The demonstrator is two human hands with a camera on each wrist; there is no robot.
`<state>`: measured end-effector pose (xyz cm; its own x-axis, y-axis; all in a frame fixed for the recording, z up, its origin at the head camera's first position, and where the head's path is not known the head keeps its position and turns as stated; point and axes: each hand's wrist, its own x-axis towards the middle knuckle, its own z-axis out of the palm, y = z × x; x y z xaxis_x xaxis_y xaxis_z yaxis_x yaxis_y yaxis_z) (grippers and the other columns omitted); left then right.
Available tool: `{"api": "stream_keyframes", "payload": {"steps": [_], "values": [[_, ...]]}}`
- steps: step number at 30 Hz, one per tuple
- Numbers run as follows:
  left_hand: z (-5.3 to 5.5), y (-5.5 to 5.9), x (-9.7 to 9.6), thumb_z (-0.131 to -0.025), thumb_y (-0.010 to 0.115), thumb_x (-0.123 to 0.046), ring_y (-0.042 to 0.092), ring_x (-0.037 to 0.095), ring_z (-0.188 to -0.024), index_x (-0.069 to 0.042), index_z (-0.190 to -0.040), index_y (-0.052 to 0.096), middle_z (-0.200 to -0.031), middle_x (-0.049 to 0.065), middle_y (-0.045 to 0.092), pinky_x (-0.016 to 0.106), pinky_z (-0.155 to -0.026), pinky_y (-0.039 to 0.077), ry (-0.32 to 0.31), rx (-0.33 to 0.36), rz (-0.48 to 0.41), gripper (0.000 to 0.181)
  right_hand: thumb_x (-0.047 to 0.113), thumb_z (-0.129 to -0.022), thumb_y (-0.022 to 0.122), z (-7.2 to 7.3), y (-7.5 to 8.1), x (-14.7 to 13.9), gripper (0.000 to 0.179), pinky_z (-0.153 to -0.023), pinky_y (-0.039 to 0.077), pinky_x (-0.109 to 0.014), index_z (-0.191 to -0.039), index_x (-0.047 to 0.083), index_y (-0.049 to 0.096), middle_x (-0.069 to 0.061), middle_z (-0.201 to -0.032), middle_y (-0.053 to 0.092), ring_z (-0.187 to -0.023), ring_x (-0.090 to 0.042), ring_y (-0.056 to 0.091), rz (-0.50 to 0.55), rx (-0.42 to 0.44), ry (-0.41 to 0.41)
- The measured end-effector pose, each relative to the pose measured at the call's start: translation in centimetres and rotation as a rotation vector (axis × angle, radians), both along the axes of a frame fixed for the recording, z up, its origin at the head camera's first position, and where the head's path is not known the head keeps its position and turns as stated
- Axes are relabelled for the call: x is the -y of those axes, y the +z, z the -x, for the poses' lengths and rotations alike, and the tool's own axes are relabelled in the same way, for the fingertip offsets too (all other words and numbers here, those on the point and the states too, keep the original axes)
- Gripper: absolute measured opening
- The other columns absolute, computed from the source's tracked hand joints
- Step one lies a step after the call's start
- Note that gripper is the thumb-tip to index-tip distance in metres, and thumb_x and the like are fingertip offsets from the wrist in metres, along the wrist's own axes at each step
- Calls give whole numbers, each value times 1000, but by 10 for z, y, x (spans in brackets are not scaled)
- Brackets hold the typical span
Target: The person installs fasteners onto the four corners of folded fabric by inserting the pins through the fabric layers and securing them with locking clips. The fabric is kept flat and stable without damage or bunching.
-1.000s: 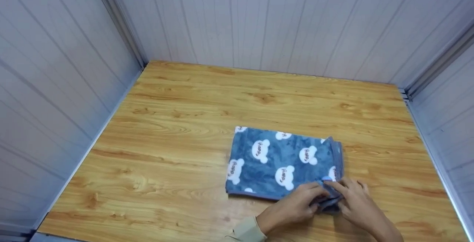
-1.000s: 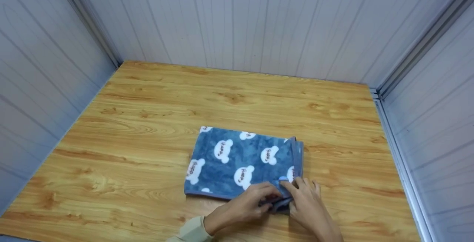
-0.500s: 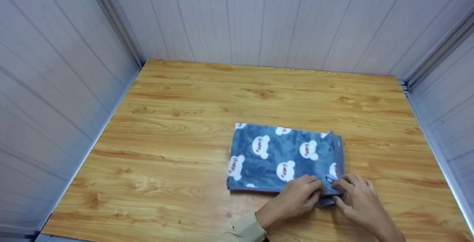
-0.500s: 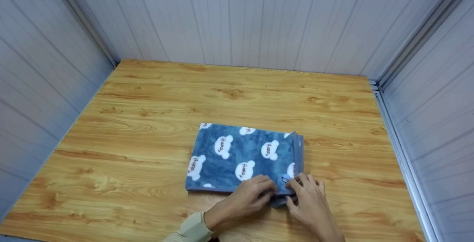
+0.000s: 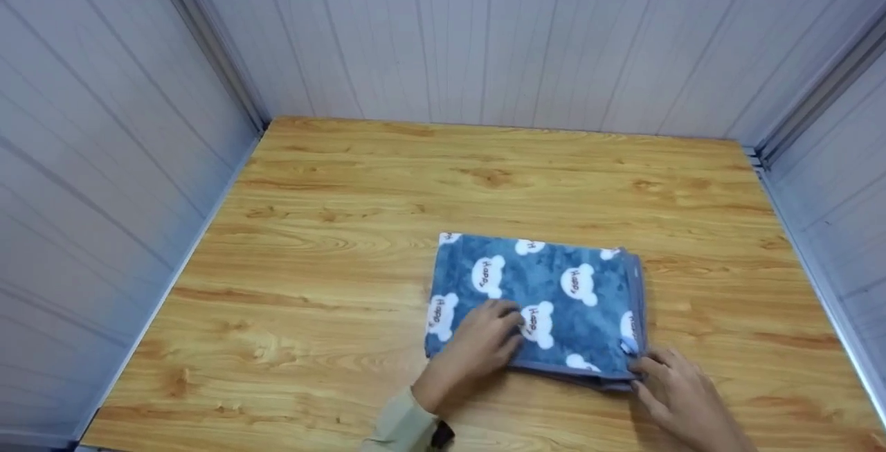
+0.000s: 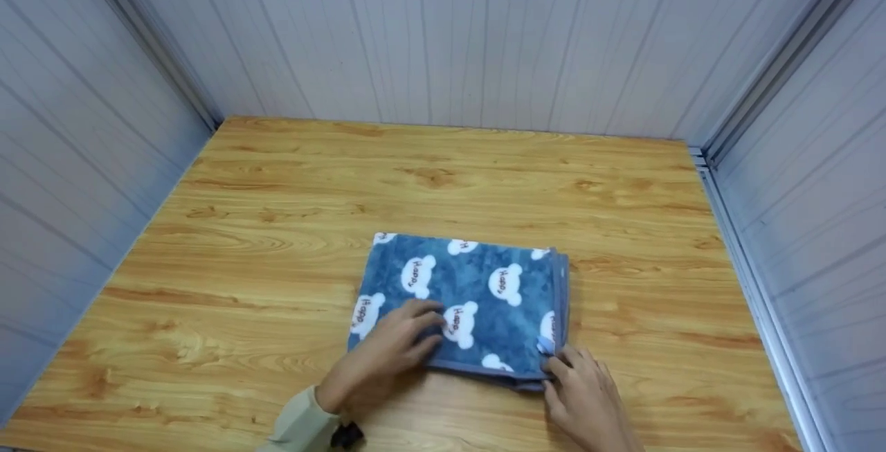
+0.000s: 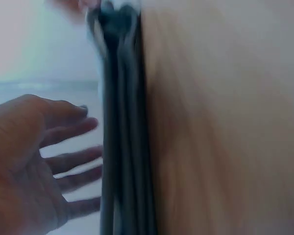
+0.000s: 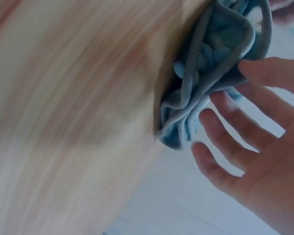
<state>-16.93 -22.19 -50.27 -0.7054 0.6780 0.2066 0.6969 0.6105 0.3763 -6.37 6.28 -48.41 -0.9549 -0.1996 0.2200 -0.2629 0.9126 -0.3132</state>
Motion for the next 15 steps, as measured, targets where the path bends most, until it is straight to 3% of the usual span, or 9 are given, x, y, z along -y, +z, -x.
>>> {"api": "stream_keyframes", "payload": {"steps": [3, 5, 7, 12, 14, 15], "values": [[3, -2, 21, -93, 58, -27, 45, 24, -124, -13, -118, 63, -133, 9, 51, 47, -102, 34, 75, 45, 45, 28, 24, -73, 80, -1, 2, 3, 26, -65, 49, -41, -94, 14, 69, -1, -95, 57, -78, -15, 55, -16, 189, -70], [2, -4, 34, -94, 58, -27, 40, 27, -129, -13, -122, 61, -138, 11, 47, 53, -104, 30, 108, 82, 66, 32, 27, -73, 80, -2, 0, 6, 29, -65, 49, -40, -96, 13, 68, -2, -95, 56, -77, -15, 53, -22, 233, -90], [0, -8, 43, -93, 59, -26, 38, 29, -131, -14, -124, 60, -140, 13, 45, 55, -104, 28, 121, 100, 77, 33, 20, -70, 83, -4, -8, 8, 30, -63, 48, -37, -94, 12, 68, 0, -93, 56, -74, -12, 53, 13, 167, -92], [-6, -16, 59, -92, 61, -23, 38, 30, -131, -15, -124, 60, -141, 13, 44, 49, -105, 31, 132, 133, 91, 33, -10, -57, 82, -5, -34, 11, 40, -52, 45, -27, -91, 8, 69, 6, -84, 54, -63, -4, 51, 179, -142, -49], [-6, -17, 63, -92, 62, -21, 39, 30, -131, -15, -123, 60, -141, 13, 44, 47, -105, 31, 127, 147, 93, 33, -12, -57, 81, -5, -37, 10, 41, -51, 45, -25, -91, 8, 69, 6, -85, 54, -64, -3, 52, 200, -156, -40], [-5, -17, 64, -91, 62, -20, 40, 30, -130, -14, -123, 60, -140, 13, 44, 47, -104, 33, 116, 149, 91, 32, -10, -59, 80, -5, -35, 8, 40, -53, 46, -26, -92, 9, 69, 7, -86, 56, -66, -4, 54, 188, -123, -43]]}}
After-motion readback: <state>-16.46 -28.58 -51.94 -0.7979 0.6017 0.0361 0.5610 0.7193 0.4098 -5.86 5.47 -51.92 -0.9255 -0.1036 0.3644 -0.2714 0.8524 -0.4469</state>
